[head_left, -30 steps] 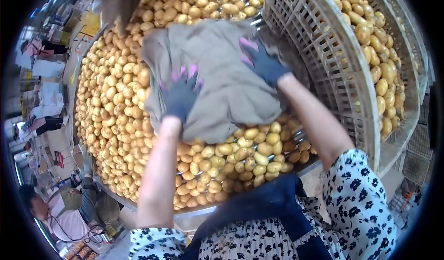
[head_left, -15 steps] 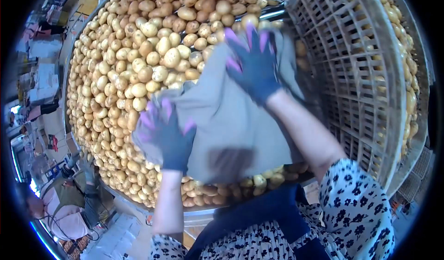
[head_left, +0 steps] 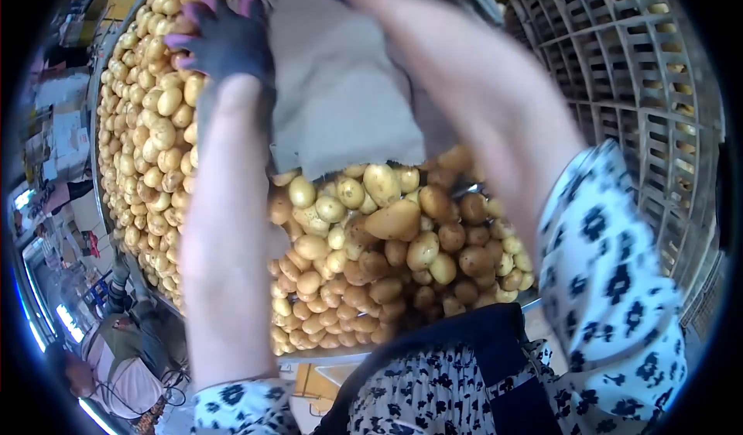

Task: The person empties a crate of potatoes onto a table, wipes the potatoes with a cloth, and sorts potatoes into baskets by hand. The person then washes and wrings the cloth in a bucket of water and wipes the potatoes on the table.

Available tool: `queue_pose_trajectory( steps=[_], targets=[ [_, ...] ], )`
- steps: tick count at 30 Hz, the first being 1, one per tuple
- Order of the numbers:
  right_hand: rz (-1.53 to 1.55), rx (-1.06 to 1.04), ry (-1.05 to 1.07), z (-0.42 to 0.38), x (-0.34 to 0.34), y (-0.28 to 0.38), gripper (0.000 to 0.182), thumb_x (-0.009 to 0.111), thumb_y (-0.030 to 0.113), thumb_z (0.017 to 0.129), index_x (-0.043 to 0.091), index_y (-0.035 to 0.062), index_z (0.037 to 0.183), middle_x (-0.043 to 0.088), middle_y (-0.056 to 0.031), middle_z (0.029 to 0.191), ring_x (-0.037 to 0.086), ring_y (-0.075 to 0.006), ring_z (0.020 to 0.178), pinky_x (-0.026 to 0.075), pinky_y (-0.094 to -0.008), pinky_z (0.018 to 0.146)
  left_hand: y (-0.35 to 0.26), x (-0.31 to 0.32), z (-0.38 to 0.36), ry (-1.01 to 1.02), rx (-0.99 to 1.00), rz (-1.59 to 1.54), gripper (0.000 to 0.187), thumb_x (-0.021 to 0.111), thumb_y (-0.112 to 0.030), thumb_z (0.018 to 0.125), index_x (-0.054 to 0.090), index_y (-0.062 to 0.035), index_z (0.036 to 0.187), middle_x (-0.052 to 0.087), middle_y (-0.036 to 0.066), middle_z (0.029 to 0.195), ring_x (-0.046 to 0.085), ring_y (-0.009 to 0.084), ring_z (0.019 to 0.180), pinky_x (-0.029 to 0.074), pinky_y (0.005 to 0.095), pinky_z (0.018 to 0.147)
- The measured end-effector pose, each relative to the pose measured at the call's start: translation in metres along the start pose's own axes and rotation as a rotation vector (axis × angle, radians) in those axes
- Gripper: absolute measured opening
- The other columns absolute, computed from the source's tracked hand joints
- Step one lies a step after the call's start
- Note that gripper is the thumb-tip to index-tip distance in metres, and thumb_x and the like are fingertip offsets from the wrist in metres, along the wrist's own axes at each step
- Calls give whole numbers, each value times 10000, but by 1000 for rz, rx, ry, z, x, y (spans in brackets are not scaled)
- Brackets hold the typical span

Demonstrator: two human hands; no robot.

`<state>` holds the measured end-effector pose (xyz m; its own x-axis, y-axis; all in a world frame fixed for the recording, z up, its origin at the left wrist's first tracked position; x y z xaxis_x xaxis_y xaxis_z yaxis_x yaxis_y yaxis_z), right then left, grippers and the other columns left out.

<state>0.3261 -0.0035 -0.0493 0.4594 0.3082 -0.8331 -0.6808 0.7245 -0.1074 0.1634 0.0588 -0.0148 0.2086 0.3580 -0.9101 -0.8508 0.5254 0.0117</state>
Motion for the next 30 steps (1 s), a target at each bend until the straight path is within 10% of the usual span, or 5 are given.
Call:
queue_pose_trajectory(
  steps=[3, 5, 13, 21, 30],
  targets=[
    [666, 296, 376, -63, -55, 8, 482, 296, 261, 905, 300, 107, 1362, 393, -113, 1335, 411, -318, 1187, 401, -515, 868, 8, 9, -40, 41, 189, 113, 674, 406, -502, 860, 294, -68, 1364, 332, 149, 1397, 255, 365, 1307, 174, 664, 972],
    [393, -201, 317, -112, -92, -11, 467, 370, 341, 897, 409, 109, 1300, 359, -100, 1375, 362, -294, 1247, 387, -544, 883, 24, 22, -85, -155, 435, 269, 633, 458, -468, 842, 388, -41, 1304, 401, 133, 1350, 303, 282, 1300, 165, 637, 998],
    [673, 4, 509, -186, -243, -126, 248, 546, 323, 825, 546, 80, 774, 569, -142, 723, 548, -331, 720, 438, -425, 657, 77, -151, -179, 340, 536, -325, 417, 600, -245, 776, 543, -48, 1140, 536, 141, 1126, 401, 335, 1166, 260, 477, 1014],
    [824, 128, 610, -344, -349, -192, 586, 723, 246, 704, 505, 82, 1222, 535, -119, 962, 502, -266, 899, 415, -353, 772, 104, -241, -355, 880, 595, -499, 269, 692, -220, 639, 601, -125, 873, 534, 58, 752, 506, 266, 811, 338, 502, 803],
    [606, -172, 624, -336, -291, -140, 300, 658, 232, 646, 577, 137, 919, 489, -164, 951, 466, -340, 896, 405, -450, 729, 77, -193, -408, 721, 490, -483, 223, 656, -250, 693, 596, -92, 840, 547, 55, 756, 518, 248, 716, 384, 426, 693]
  ],
)
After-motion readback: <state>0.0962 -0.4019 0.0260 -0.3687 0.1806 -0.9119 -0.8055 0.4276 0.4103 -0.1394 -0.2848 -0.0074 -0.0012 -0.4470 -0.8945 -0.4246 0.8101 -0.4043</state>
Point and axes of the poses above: each hand's wrist, its own z-axis towards the middle knuckle, its own x-axis out of the palm, y = z × x, the point moved 1 cm from there along z, towards the middle knuckle
